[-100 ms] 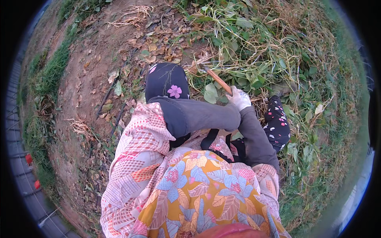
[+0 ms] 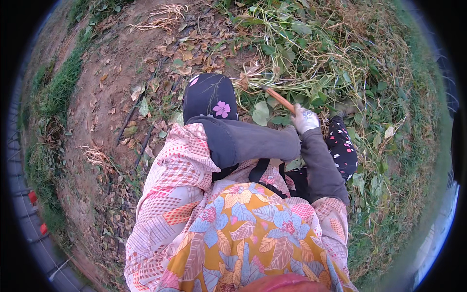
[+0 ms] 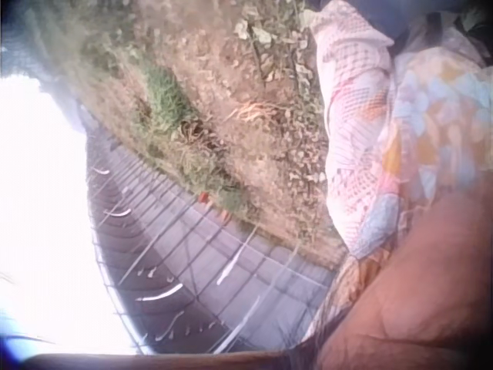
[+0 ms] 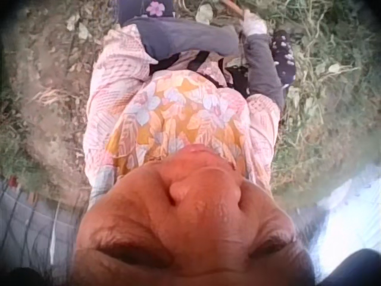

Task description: The person kneels on the ground and uses a small hand hoe to loosen soil around plants. They pull up weeds and vines by hand, gathering them into a pile while another person works nearby.

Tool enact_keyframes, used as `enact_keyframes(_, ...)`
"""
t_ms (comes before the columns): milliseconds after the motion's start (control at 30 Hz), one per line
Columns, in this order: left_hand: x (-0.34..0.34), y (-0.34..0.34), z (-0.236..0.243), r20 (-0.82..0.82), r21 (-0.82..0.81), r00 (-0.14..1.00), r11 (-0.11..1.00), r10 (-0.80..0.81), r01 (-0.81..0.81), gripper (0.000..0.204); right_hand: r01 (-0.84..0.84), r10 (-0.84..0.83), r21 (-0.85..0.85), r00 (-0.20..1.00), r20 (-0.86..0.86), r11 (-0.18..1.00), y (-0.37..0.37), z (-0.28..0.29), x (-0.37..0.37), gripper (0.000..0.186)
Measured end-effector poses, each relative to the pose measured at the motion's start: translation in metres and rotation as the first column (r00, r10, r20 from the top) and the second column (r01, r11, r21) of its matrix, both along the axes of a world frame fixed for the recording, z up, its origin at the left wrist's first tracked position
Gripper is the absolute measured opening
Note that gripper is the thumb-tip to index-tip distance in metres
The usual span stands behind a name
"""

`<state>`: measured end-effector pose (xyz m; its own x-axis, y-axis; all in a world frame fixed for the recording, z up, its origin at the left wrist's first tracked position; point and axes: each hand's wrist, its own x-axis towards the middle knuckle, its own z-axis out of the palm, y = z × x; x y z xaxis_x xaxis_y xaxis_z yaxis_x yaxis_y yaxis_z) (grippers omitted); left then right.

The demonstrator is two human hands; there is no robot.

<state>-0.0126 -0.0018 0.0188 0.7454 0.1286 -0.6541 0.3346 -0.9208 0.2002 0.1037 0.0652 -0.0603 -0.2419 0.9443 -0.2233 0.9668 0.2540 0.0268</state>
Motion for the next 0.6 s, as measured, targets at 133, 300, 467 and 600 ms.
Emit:
enact_keyframes(133, -0.019, 0.003, 0.027, 0.09, -0.022, 0.996, 1.0, 0.017, -0.015, 0.038, 0.061, -0.085, 0.104, 0.967, 0.242, 0.993, -0.002, 0.043, 0.077, 0.024)
enact_keyframes(300, -0.034, 0.014, 0.054, 0.136, -0.01, 0.988, 0.997, 0.075, -0.075, 0.034, 0.188, -0.361, 0.422, 0.851, 0.381, 0.887, 0.035, 0.186, 0.178, 0.025)
enact_keyframes(467, -0.042, 0.019, 0.048, 0.131, -0.026, 0.984, 0.993, 0.121, -0.118, 0.029, 0.483, -0.667, 0.507, 0.688, 0.285, 0.714, 0.061, 0.258, 0.207, 0.032)
enact_keyframes(600, -0.059, 0.021, 0.036, 0.127, -0.07, 0.969, 0.977, 0.211, -0.203, 0.026, 0.584, -0.716, 0.453, 0.669, 0.201, 0.673, 0.079, 0.221, 0.225, 0.037)
